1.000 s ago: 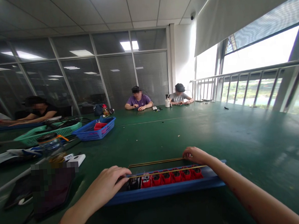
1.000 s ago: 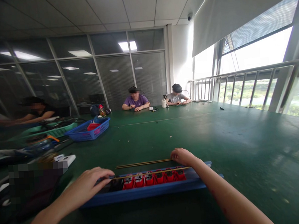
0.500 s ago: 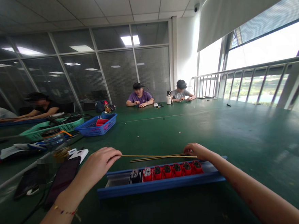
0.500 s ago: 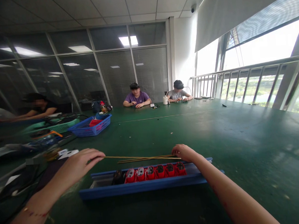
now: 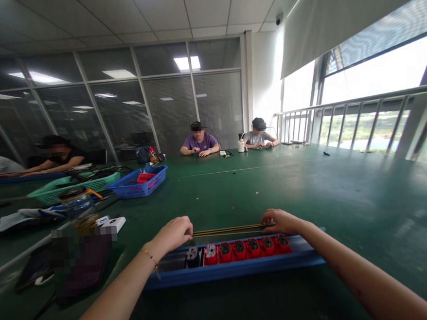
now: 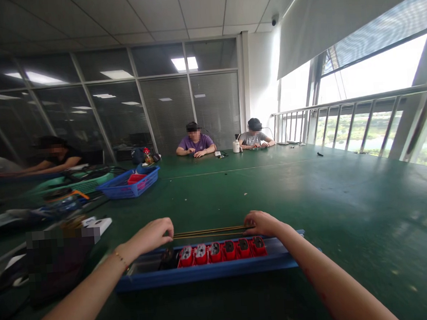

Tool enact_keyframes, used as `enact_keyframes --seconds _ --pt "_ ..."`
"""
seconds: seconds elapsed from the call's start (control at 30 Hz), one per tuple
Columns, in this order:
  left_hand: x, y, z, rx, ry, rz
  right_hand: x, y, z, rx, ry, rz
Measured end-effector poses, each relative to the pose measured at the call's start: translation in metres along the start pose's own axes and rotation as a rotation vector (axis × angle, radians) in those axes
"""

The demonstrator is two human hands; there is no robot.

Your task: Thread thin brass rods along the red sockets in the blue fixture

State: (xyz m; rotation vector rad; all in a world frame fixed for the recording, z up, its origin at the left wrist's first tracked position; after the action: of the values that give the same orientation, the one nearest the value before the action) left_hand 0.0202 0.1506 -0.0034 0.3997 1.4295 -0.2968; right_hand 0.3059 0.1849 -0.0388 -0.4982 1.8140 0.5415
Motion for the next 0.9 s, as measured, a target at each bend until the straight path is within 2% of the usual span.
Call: enact_keyframes --seconds 0.23,0.47,0.57,0.7,0.83,0.9 --pt "0.021 0.024 0.006 0.025 -0.005 -0.063 0.001 0.007 -0.011 -0.051 -0.189 -0.062" --pt "0.029 0.031 0.004 0.022 0.008 -0.1 0.011 0.021 -0.016 -0.001 -0.335 -0.195" --pt "0.03 0.031 0.006 0.023 0.018 -0.099 0.013 0.023 -0.019 0.005 -0.369 -0.2" --pt "0.019 0.026 0.005 -0.007 0.003 -0.033 0.0 0.019 -0.023 -0.01 -0.31 -0.082" --pt "-0.008 0.014 0.002 -0.039 -0.049 0.074 -0.032 0.003 -0.025 0.005 -0.084 0.112" --pt "-0.022 0.004 0.005 -0.046 -0.154 0.128 -0.048 -0.009 -0.028 0.017 -0.005 0.208"
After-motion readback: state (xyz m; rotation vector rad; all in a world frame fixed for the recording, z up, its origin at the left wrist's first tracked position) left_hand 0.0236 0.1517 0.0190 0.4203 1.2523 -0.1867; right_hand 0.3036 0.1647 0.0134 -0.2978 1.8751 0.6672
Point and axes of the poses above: each hand's wrist, its own y-axis towards the middle knuckle, its own x-axis out of the palm, z = x × y, the point moved 9 cm from there along y, towards the middle knuckle, and after that the axes turned 1 degree about z, right-handed, at the moved point
